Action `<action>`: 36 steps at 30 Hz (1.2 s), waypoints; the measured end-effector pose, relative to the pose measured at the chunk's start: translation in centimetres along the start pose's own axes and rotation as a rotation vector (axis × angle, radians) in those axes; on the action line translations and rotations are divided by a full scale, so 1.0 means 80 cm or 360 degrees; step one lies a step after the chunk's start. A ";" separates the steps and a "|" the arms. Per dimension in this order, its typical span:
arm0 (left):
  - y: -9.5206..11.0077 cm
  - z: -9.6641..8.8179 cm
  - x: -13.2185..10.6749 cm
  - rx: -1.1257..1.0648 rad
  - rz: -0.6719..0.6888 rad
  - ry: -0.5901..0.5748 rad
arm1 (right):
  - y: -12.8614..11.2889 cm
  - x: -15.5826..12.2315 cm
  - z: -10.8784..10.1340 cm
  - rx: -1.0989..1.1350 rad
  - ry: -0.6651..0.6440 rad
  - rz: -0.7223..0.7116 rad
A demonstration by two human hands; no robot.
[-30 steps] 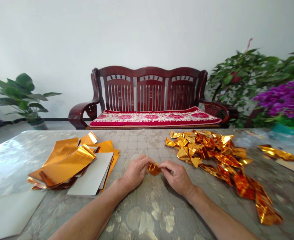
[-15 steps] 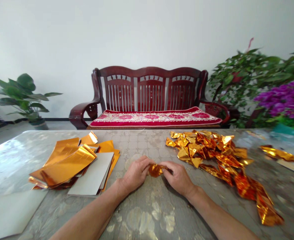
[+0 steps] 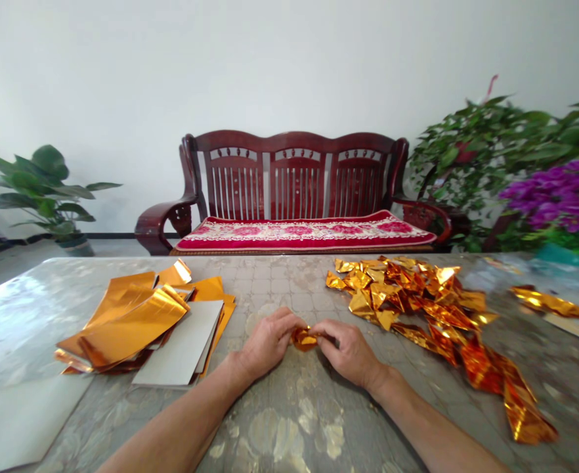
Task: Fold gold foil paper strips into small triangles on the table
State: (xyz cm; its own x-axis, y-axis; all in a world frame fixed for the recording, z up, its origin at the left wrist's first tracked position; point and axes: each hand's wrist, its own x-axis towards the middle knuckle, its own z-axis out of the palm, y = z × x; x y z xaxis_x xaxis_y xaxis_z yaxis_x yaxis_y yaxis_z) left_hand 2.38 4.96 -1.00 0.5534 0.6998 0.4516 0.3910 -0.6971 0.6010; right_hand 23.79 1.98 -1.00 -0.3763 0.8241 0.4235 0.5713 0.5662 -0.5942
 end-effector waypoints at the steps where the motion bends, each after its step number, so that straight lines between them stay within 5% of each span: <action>1: 0.000 0.000 0.000 -0.0008 0.0009 0.0000 | 0.000 0.000 0.000 0.0002 -0.0001 -0.0011; 25: 0.002 0.006 0.000 0.0042 -0.0055 0.0063 | -0.002 0.005 -0.004 -0.0036 -0.0123 0.0092; 31: 0.005 0.007 0.004 -0.0048 -0.0247 0.0224 | 0.001 0.002 -0.004 -0.0137 0.0037 -0.0067; 36: 0.006 0.003 0.006 -0.0061 -0.0314 0.0090 | 0.002 0.001 -0.002 -0.0240 0.0150 -0.0177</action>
State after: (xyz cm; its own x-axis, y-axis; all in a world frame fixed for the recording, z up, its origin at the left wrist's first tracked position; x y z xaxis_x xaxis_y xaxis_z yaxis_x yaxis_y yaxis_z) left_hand 3.03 4.97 -0.67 0.4263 0.8306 0.3582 0.4586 -0.5398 0.7059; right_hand 23.95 2.15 -0.91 -0.3770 0.7473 0.5471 0.6355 0.6385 -0.4342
